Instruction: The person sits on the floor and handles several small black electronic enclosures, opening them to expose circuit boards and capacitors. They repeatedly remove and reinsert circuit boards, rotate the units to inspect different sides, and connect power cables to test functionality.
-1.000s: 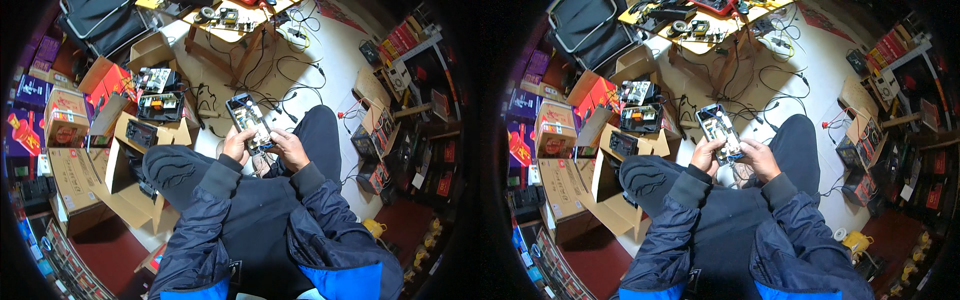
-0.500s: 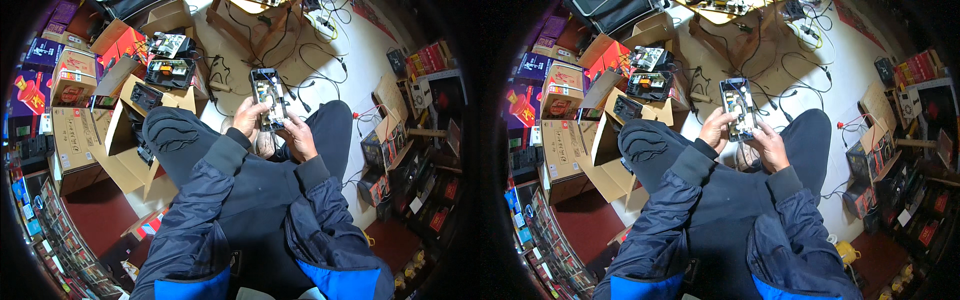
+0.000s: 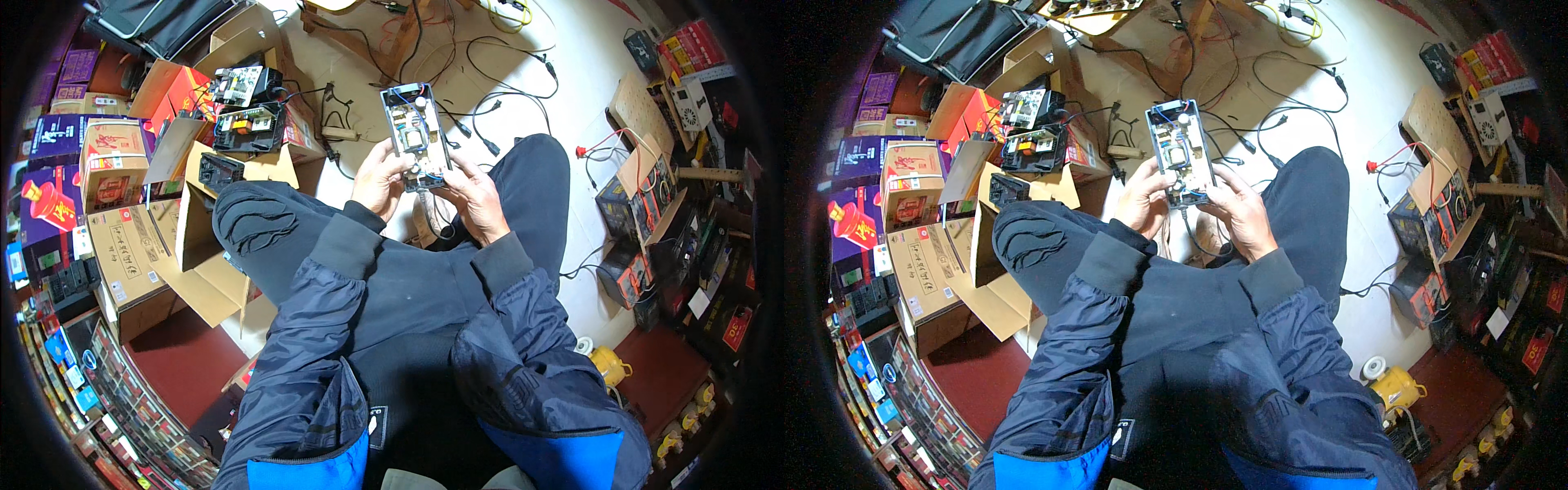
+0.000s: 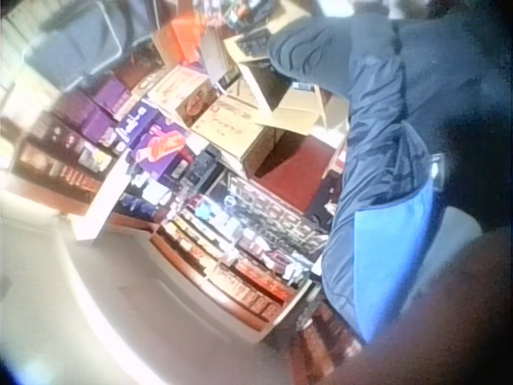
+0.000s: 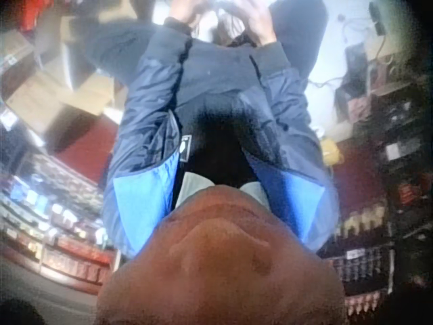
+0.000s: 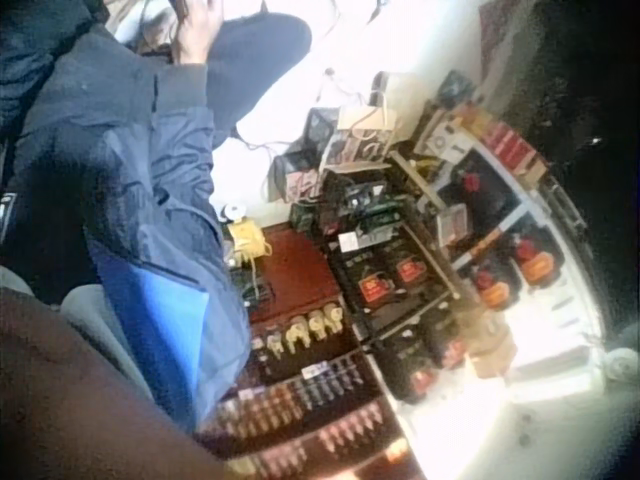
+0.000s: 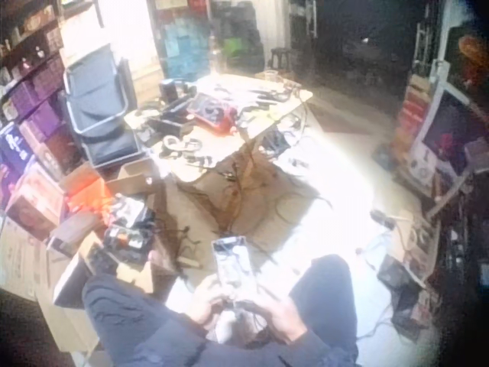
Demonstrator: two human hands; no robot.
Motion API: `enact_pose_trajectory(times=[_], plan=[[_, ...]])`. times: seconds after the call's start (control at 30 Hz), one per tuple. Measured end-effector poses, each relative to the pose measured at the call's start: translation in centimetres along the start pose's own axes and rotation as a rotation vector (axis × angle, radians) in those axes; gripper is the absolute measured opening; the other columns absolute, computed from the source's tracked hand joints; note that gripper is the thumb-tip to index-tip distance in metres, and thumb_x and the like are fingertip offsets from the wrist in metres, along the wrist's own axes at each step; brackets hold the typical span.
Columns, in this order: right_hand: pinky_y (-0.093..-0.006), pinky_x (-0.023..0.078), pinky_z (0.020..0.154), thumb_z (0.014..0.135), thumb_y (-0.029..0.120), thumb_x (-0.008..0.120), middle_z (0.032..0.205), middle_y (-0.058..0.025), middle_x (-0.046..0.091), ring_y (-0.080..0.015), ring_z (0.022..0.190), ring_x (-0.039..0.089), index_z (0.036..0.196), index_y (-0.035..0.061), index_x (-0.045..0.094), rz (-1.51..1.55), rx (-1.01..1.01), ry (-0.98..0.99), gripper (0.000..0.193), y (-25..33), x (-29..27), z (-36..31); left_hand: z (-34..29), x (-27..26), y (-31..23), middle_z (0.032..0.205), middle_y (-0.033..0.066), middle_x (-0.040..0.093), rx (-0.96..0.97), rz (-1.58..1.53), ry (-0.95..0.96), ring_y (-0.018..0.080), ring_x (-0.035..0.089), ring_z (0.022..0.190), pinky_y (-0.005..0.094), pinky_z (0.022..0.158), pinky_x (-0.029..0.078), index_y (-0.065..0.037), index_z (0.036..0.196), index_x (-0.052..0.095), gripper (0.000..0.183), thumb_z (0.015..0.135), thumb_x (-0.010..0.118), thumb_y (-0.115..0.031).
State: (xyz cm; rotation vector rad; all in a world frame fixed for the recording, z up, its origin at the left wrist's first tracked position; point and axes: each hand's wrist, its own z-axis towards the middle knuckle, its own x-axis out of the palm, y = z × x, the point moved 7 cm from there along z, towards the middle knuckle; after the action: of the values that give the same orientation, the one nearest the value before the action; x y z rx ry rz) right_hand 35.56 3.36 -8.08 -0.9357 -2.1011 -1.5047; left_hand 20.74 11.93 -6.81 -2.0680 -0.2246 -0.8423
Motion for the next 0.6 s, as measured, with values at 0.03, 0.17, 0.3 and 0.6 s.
enact_pose_trajectory(times=[0.03,0.17,0.3,0.6], plan=[[-0.0359,0.058,0.096,0.101,0.014,0.068,0.128,-0.0126,0.069,-0.0195,0.112,0.069,0.147,-0.0021,0.050,0.014,0.010,-0.002,0.052,-0.02,-0.06,0.00,0.13,-0.05,-0.03,0.130,0.0164,0.066,-0.011,0.009,0.001,0.0233,0.069,0.112,0.0359,0.098,0.057,0.006,0.143,0.048,0.052,0.093,0.064,0.004],[-0.0358,0.058,0.097,0.101,0.013,0.068,0.130,-0.0129,0.068,-0.0201,0.113,0.069,0.148,-0.0023,0.050,0.022,0.004,0.021,0.053,0.11,0.02,0.10,0.15,0.24,0.00,0.129,0.0169,0.065,-0.005,0.006,-0.008,0.0234,0.068,0.113,0.0374,0.100,0.056,0.006,0.143,0.047,0.055,0.092,0.066,0.002],[-0.0357,0.058,0.097,0.100,0.011,0.067,0.132,-0.0137,0.067,-0.0205,0.114,0.069,0.150,-0.0031,0.048,0.018,0.009,0.030,0.055,0.13,0.04,0.20,0.06,0.56,-0.22,0.127,0.0170,0.065,-0.007,-0.002,-0.019,0.0249,0.067,0.115,0.0393,0.102,0.055,0.006,0.141,0.046,0.055,0.090,0.066,0.002],[-0.0345,0.058,0.097,0.097,0.007,0.067,0.131,-0.0147,0.068,-0.0201,0.113,0.069,0.150,-0.0036,0.048,-0.015,0.014,0.029,0.058,0.19,0.35,0.07,0.31,0.00,-0.19,0.123,0.0151,0.066,0.015,-0.028,-0.086,0.0233,0.065,0.113,0.0389,0.102,0.054,0.005,0.134,0.049,0.048,0.091,0.069,-0.001]])
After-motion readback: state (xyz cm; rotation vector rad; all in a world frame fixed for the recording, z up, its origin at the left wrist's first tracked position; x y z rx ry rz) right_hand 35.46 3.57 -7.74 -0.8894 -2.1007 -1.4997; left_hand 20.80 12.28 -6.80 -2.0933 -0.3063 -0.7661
